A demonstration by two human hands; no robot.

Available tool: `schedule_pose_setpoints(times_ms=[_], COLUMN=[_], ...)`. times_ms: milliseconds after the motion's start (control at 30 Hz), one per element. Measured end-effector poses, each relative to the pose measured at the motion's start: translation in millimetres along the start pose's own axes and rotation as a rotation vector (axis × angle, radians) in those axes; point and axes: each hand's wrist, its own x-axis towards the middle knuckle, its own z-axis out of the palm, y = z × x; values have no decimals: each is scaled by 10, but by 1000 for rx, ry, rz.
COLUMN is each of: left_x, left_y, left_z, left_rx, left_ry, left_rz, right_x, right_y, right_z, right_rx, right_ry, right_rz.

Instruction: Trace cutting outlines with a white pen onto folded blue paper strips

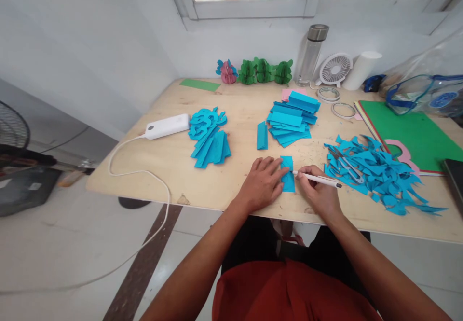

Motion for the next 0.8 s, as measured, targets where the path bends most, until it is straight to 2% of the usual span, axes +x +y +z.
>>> schedule_pose_setpoints(times_ms=[800], left_x=[3], left_y=[-6], left_z=[1], left_rx=[-11], left_ry=[-6], left_rz=[-2], right_x=[104], right_y=[22], right_z=[-56], right_rx=[77], right_ry=[-87], right_rz=[42])
